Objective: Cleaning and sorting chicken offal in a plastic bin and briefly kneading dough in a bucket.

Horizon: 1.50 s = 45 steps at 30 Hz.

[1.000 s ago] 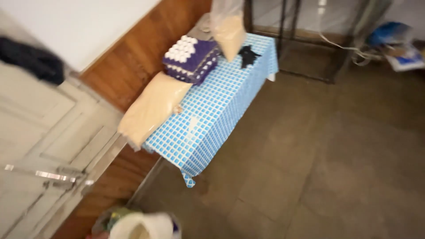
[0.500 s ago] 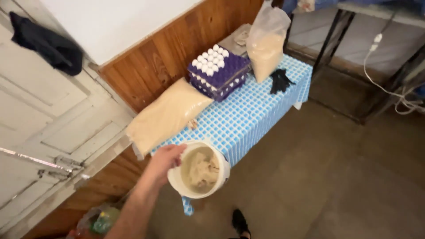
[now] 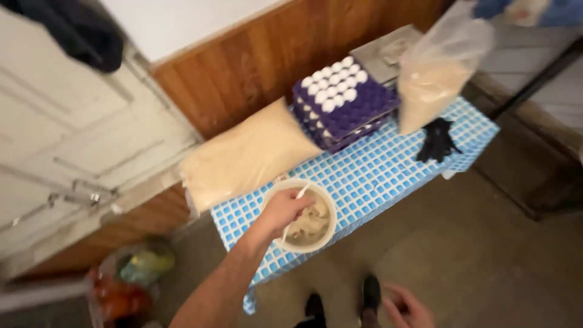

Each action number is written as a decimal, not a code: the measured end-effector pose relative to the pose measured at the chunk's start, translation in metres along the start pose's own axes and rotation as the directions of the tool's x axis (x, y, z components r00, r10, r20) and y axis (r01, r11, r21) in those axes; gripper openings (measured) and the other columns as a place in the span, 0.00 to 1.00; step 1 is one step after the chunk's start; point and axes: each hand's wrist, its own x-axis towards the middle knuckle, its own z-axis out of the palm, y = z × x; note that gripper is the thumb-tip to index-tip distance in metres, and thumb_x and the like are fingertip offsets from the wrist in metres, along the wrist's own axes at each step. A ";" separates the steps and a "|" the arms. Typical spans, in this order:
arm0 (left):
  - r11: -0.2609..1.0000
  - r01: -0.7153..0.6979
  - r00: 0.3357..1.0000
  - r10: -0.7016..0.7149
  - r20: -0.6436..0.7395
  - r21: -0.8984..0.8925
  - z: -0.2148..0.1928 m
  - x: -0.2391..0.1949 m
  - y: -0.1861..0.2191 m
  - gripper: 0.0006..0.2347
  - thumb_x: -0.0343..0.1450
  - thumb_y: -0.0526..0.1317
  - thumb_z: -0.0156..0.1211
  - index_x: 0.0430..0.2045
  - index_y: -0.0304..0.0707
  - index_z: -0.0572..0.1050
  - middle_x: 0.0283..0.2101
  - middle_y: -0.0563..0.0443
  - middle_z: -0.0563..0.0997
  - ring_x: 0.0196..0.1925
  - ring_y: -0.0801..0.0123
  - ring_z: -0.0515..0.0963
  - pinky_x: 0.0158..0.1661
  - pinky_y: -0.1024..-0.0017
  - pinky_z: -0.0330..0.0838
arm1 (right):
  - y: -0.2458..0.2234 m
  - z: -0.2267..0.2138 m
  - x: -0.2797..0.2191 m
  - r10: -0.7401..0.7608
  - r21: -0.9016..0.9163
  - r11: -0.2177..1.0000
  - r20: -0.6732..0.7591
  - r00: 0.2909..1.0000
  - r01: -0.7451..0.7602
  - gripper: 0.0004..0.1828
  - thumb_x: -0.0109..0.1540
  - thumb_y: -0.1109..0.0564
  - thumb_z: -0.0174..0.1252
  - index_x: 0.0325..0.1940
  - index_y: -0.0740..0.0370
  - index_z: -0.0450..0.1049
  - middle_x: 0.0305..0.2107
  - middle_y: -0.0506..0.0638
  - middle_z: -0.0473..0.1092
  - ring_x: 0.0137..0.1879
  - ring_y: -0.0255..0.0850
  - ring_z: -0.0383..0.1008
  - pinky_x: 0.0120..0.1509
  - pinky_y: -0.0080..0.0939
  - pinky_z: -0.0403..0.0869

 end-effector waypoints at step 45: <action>0.266 0.107 0.920 -0.392 -0.006 -0.958 0.055 0.038 -0.053 0.19 0.66 0.57 0.54 0.41 0.48 0.80 0.44 0.48 0.83 0.46 0.60 0.81 0.42 0.63 0.78 | -0.417 0.029 0.279 -0.204 -0.115 0.885 0.774 0.600 0.451 0.17 0.55 0.59 0.51 0.41 0.55 0.84 0.38 0.42 0.80 0.42 0.35 0.78 0.49 0.36 0.71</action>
